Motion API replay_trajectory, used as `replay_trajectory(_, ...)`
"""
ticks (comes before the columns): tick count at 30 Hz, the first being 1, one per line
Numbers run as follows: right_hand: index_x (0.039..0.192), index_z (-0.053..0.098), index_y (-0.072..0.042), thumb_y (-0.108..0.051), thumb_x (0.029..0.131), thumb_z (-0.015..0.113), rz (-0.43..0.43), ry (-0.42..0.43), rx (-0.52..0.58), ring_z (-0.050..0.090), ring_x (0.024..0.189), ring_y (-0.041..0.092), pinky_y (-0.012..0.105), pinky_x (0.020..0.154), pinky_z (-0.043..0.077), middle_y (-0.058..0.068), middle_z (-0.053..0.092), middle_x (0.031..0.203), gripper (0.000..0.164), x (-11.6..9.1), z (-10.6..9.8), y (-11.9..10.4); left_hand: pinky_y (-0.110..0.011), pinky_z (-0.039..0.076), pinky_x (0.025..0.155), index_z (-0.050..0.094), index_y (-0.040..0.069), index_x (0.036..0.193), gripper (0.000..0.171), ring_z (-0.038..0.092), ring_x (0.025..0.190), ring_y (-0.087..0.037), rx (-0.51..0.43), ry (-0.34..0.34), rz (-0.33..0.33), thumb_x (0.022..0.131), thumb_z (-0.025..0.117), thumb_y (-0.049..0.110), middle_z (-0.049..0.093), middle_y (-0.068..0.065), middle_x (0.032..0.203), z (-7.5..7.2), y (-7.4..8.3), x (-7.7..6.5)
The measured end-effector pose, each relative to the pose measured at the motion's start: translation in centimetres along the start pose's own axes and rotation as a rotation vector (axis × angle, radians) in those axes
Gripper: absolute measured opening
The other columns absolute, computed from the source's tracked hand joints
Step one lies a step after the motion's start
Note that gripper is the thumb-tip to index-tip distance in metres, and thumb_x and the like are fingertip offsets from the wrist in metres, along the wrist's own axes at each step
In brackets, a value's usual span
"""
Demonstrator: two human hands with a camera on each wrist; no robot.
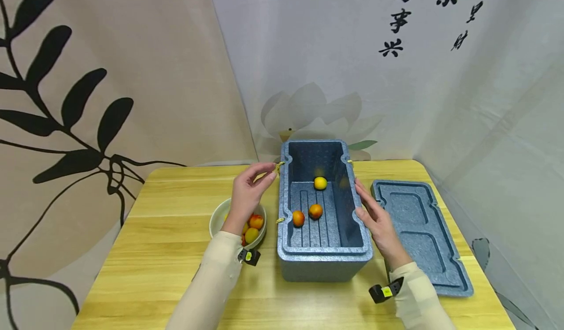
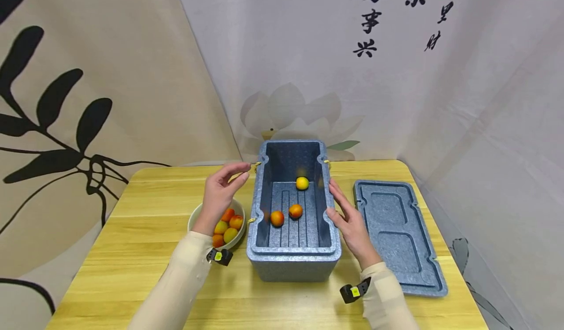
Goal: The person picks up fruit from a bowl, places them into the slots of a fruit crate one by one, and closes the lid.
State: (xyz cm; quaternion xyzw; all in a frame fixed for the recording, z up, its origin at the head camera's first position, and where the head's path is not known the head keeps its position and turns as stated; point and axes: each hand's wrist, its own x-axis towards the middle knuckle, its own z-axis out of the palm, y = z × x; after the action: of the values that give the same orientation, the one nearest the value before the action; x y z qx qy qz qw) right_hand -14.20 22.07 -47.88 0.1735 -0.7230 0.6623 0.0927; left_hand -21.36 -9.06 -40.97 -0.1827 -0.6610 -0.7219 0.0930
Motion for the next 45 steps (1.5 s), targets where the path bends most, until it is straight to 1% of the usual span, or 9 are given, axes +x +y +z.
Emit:
replay_trajectory(6,0.153,0.033,-0.005,0.005,0.101,0.045,0.022,-0.051,-0.011,0.021,0.145,0.017,0.019,0.111,0.026,0.008,0.02,0.161,0.055,0.0,-0.5,-0.1,-0.032,0.052,0.093,0.064,-0.012,0.116,0.028,0.059,0.113,-0.033,-0.005,0.05,-0.028,0.09,0.069,-0.001,0.063,-0.024,0.119,-2.0,-2.8,-1.2)
replay_trajectory(11,0.154,0.03,-0.006,0.004,0.101,0.044,0.044,-0.064,0.009,0.019,0.146,0.016,0.019,0.112,0.024,0.01,0.016,0.162,0.056,-0.2,-0.7,-0.1,-0.034,0.051,0.094,0.065,-0.01,0.115,0.027,0.059,0.114,-0.033,-0.012,0.075,-0.026,0.09,0.069,0.001,0.062,-0.024,0.118,-3.5,-3.7,-2.3)
replay_trajectory(19,0.155,0.029,-0.007,0.003,0.101,0.043,0.064,-0.059,0.053,0.018,0.146,0.019,0.017,0.11,0.026,0.009,0.017,0.162,0.056,-0.3,-0.6,0.1,-0.029,0.051,0.093,0.066,-0.008,0.115,0.027,0.06,0.113,-0.028,0.082,0.139,-0.103,0.09,0.071,0.001,0.063,-0.022,0.118,-6.1,-5.7,-4.7)
replay_trajectory(23,0.155,0.029,-0.007,0.002,0.102,0.044,0.066,-0.06,0.053,0.018,0.146,0.018,0.017,0.11,0.026,0.008,0.017,0.162,0.056,-0.3,-0.6,0.1,-0.029,0.05,0.094,0.064,-0.011,0.115,0.027,0.059,0.114,-0.032,0.079,0.147,-0.101,0.09,0.07,-0.002,0.062,-0.026,0.118,-7.2,-6.4,-5.8)
replay_trajectory(28,0.155,0.029,-0.007,0.002,0.102,0.044,0.072,-0.059,0.05,0.018,0.146,0.018,0.016,0.11,0.025,0.008,0.017,0.162,0.056,-0.3,-0.6,0.1,-0.03,0.049,0.095,0.061,-0.015,0.116,0.028,0.055,0.117,-0.04,0.096,0.142,-0.15,0.089,0.067,-0.007,0.058,-0.03,0.12,-8.4,-7.0,-6.8)
replay_trajectory(35,0.155,0.03,-0.008,0.001,0.102,0.045,0.095,-0.049,0.05,0.021,0.145,0.016,0.016,0.109,0.028,0.007,0.018,0.162,0.056,-0.3,-0.6,0.1,-0.045,0.042,0.103,0.056,-0.019,0.12,0.035,0.049,0.122,-0.045,0.168,0.105,-0.268,0.087,0.066,-0.013,0.051,-0.036,0.125,-9.7,-7.1,-7.5)
replay_trajectory(39,0.155,0.03,-0.009,0.0,0.102,0.045,0.098,-0.048,0.042,0.022,0.144,0.015,0.016,0.108,0.029,0.007,0.019,0.161,0.055,-0.3,-0.6,0.2,-0.04,0.042,0.104,0.058,-0.016,0.12,0.036,0.05,0.123,-0.04,0.236,0.095,-0.315,0.087,0.068,-0.011,0.053,-0.03,0.125,-10.2,-7.7,-7.8)
replay_trajectory(42,0.155,0.03,-0.008,0.0,0.102,0.045,0.094,-0.05,0.04,0.023,0.144,0.014,0.016,0.108,0.03,0.008,0.019,0.161,0.055,-0.3,-0.6,0.2,-0.034,0.044,0.103,0.06,-0.013,0.12,0.035,0.051,0.122,-0.036,0.275,0.085,-0.323,0.087,0.07,-0.009,0.056,-0.025,0.126,-10.4,-8.4,-8.0)
replay_trajectory(45,0.155,0.029,-0.008,0.001,0.102,0.044,0.09,-0.053,0.045,0.023,0.144,0.014,0.017,0.108,0.03,0.008,0.019,0.161,0.056,-0.3,-0.6,0.2,-0.035,0.044,0.103,0.061,-0.012,0.119,0.035,0.052,0.122,-0.036,0.31,0.057,-0.323,0.086,0.071,-0.007,0.057,-0.023,0.125,-10.5,-8.7,-8.1)
